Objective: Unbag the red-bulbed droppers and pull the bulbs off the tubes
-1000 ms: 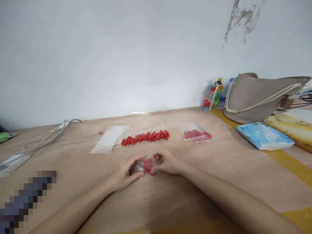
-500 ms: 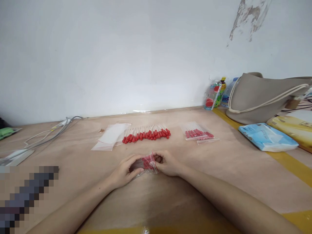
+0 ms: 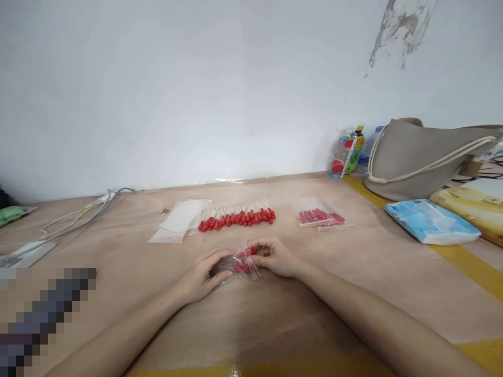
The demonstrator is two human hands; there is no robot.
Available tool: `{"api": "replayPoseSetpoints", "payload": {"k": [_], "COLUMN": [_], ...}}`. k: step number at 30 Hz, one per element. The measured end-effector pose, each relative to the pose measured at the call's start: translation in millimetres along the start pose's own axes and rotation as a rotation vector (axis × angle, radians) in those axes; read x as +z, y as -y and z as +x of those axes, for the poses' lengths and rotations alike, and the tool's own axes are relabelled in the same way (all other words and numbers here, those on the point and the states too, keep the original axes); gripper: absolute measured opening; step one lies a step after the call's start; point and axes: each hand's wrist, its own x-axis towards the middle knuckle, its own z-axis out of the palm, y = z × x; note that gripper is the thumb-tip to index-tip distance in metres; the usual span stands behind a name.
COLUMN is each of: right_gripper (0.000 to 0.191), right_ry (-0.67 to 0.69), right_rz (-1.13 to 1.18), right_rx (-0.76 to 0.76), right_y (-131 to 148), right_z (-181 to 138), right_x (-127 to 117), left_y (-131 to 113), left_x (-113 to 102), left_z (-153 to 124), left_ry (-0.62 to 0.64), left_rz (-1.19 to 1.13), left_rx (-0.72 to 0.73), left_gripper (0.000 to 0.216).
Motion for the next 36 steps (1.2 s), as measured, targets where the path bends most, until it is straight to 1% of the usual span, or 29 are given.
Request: {"api": "replayPoseSetpoints", "payload": {"k": [3, 6, 9, 11, 12, 14, 16, 18, 20, 21, 22, 23, 24, 26, 29, 32, 36], "right_gripper": [0.036, 0.038, 0.038, 0.037, 0.037, 0.037, 0.038, 0.039, 0.036, 0.033, 0.029, 0.028, 0.026, 0.026, 0.027, 0.027, 0.033], "right_ry": [-0.068, -0.104, -0.086, -0.036, -0.046, -0.169, -0.336, -0.542, -0.753, -0.8, -0.801, -0.767, -0.756, -0.683, -0.573, -0.505, -0.449], "right_rz": [0.018, 0.019, -0.033, -0.128, -0.182, -0.275, -0.324, -0.426, -0.554, -0.658, -0.796, -0.945, -0.986, -1.138, -1.343, -1.388, -1.33], "right_rx": [0.027, 0.105, 0.111, 0.135, 0.142, 0.118, 0.072, -0.012, -0.131, -0.182, -0.234, -0.294, -0.313, -0.318, -0.277, -0.269, -0.232], "right_y": [-4.7, -4.2, 9.9, 26.8, 36.1, 52.1, 59.0, 53.0, 35.3, 24.0, 12.2, 0.9, -9.3, -24.5, -34.6, -34.8, -29.7], "right_z": [1.8, 1.8, -3.6, -11.2, -15.8, -24.7, -29.8, -27.7, -18.2, -11.8, -5.0, 1.6, 7.5, 16.6, 22.8, 23.5, 20.7], "right_x": [-1.6, -13.6, -40.0, -64.2, -77.2, -102.0, -121.1, -131.1, -132.0, -129.8, -126.6, -123.0, -119.4, -113.3, -107.0, -101.1, -94.4], "left_y": [0.4, 1.5, 3.2, 4.3, 4.7, 5.2, 5.3, 5.4, 5.9, 6.2, 6.6, 6.8, 6.9, 6.8, 6.2, 5.8, 5.4], "left_x": [-0.2, -0.4, -0.3, -0.1, 0.0, 0.0, -0.3, -0.9, -1.4, -1.6, -1.6, -1.5, -1.5, -1.4, -1.6, -1.8, -1.5], "left_z": [0.0, -0.6, -1.2, -1.4, -1.5, -1.5, -1.5, -1.4, -1.3, -1.2, -1.2, -1.1, -1.1, -1.1, -1.3, -1.5, -2.0], "left_ry": [-0.003, -0.008, 0.002, 0.005, 0.003, -0.006, -0.007, 0.004, 0.012, 0.012, 0.011, 0.011, 0.012, 0.01, 0.014, 0.019, 0.011], "left_rz": [0.001, 0.007, -0.002, -0.012, -0.015, -0.02, -0.022, -0.024, -0.026, -0.025, -0.024, -0.023, -0.023, -0.027, -0.035, -0.036, -0.034], "left_rx": [-0.004, -0.013, -0.017, -0.01, -0.008, -0.004, -0.005, -0.005, 0.002, 0.007, 0.01, 0.013, 0.014, 0.017, 0.022, 0.021, 0.013], "left_gripper": [0.034, 0.034, 0.036, 0.036, 0.036, 0.036, 0.036, 0.036, 0.036, 0.036, 0.036, 0.036, 0.036, 0.036, 0.036, 0.036, 0.035]}}
